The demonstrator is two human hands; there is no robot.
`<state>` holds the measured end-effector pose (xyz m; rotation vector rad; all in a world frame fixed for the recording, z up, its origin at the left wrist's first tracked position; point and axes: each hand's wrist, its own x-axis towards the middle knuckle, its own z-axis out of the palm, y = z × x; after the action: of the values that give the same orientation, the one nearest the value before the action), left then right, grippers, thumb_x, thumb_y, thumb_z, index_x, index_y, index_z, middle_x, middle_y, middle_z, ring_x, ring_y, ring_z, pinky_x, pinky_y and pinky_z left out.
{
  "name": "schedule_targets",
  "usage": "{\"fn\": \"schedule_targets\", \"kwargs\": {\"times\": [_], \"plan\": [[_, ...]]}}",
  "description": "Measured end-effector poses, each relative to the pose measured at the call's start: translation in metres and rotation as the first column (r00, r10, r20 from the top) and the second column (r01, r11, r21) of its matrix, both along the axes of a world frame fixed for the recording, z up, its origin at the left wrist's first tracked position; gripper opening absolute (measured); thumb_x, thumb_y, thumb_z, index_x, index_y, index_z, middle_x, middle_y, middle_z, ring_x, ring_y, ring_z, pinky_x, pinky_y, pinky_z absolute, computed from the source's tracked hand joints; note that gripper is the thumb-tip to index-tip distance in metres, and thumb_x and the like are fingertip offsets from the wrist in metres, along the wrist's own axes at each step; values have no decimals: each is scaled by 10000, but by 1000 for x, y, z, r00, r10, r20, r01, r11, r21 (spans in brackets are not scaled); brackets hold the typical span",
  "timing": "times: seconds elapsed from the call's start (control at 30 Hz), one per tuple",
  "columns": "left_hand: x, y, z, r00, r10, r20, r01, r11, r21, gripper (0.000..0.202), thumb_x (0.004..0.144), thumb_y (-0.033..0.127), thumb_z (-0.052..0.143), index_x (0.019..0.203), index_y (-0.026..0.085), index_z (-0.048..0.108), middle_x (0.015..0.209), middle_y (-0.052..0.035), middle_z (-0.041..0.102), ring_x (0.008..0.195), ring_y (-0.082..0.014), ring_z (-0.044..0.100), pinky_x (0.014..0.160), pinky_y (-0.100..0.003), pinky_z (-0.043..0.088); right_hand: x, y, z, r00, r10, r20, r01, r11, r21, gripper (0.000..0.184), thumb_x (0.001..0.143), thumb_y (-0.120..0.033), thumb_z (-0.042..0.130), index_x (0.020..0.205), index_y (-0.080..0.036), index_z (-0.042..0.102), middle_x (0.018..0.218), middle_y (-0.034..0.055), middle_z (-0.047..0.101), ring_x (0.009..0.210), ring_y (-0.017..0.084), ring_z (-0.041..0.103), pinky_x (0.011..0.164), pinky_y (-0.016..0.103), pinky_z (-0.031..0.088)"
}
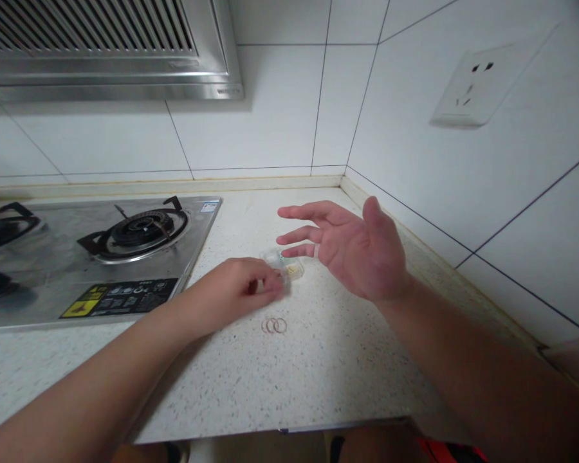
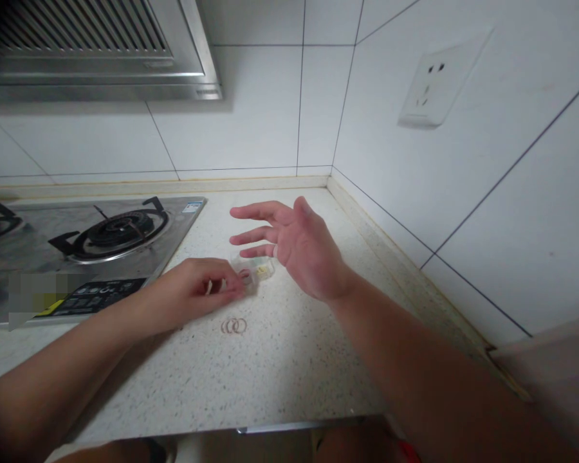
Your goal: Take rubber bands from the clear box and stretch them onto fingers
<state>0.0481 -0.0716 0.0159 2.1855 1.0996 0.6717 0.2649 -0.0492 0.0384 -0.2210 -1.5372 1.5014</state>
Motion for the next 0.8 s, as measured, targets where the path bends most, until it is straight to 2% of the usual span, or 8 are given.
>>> {"fn": "schedule_targets", "kwargs": {"times": [0.07,0.13,0.27,0.63,0.7,0.8], "plan": [[-3,-1,4,983,-166,-84,166,986,-9,160,957,299,623,917,204,746,800,-19,680,667,-145,573,593,-247,402,2,1,1,1000,-15,18,15,1000,5,710,950,-773,258,1154,-221,657,1403,110,559,1088,298,638,958,534,484],[-3,-2,6,953,-280,-120,278,960,-32,136,945,280,651,916,215,767,852,-33,702,742,-159,611,629,-245,421,3,2,1,999,-33,39,33,999,1,715,946,-779,261,1150,-222,660,1396,107,568,1073,296,646,953,529,484],[-1,-3,4,924,-346,-164,343,938,-46,108,912,293,708,887,219,783,839,-33,711,760,-166,633,643,-238,432,3,4,-1,995,-57,77,57,998,-1,741,931,-799,269,1152,-208,658,1389,117,575,1051,289,658,934,508,497],[-4,-3,2,898,-359,-255,373,928,8,108,920,196,656,843,198,731,805,-9,700,719,-147,618,641,-236,406,4,6,-3,993,-38,111,39,999,-5,741,942,-785,278,1147,-188,664,1338,131,602,1007,262,660,921,490,506],[-5,-2,2,909,-319,-268,338,941,27,109,922,214,643,846,197,719,781,-4,685,685,-145,597,613,-240,387,4,5,-4,994,-37,107,38,999,-10,740,942,-785,275,1151,-190,661,1341,132,598,1020,268,657,922,495,506],[-5,-1,3,956,-162,-245,185,980,76,114,942,249,612,884,203,699,756,4,668,642,-145,571,598,-250,373,5,4,-3,995,-27,93,29,999,-17,738,940,-787,273,1153,-194,658,1340,130,597,1033,278,653,914,505,514]]}}
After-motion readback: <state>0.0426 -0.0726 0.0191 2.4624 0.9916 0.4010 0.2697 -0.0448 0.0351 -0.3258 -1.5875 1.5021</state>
